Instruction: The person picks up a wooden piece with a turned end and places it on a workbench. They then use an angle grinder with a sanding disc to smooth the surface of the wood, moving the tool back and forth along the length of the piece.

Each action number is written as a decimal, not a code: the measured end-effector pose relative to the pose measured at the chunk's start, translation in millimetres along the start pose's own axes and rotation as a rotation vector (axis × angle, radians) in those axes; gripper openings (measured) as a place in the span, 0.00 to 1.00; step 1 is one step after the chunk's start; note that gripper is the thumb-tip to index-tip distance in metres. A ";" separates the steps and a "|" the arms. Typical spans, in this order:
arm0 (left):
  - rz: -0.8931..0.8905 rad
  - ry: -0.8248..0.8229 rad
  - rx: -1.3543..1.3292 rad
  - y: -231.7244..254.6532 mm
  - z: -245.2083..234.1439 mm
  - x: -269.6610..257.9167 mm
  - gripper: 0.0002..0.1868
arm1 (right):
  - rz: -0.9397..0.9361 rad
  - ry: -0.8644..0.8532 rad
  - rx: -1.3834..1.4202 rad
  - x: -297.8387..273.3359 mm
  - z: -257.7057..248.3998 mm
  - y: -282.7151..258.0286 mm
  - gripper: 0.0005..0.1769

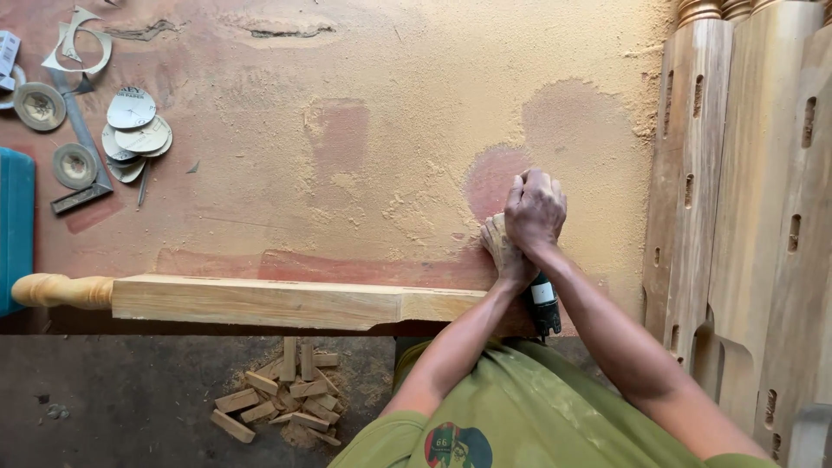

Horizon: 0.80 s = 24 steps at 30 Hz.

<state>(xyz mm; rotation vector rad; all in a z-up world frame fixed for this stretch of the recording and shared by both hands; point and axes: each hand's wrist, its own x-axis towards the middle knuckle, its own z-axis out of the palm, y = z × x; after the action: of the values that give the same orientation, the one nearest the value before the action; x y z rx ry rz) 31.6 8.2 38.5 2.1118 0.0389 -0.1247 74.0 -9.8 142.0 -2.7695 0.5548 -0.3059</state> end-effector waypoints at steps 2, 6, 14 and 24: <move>-0.002 0.001 0.013 -5.9 6.7 -4.7 0.36 | 0.078 -0.033 0.069 -3.6 0.6 -1.2 0.10; -0.002 0.032 0.077 -18.3 18.6 2.4 0.33 | 0.115 0.038 0.032 -4.3 4.7 -7.1 0.11; 0.072 0.192 0.316 -11.1 -82.6 -28.8 0.63 | -0.034 0.392 0.402 -43.7 -35.3 12.6 0.31; -0.608 -0.198 -0.033 -192.0 -378.4 -217.7 0.29 | 0.431 -0.217 0.027 -144.8 -38.3 6.8 0.59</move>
<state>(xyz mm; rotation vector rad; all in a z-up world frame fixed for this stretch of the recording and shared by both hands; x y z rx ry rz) -172.1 436.2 91.9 1.9825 0.5599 -0.6870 -69.1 33.2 154.1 -2.5252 1.0487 0.0824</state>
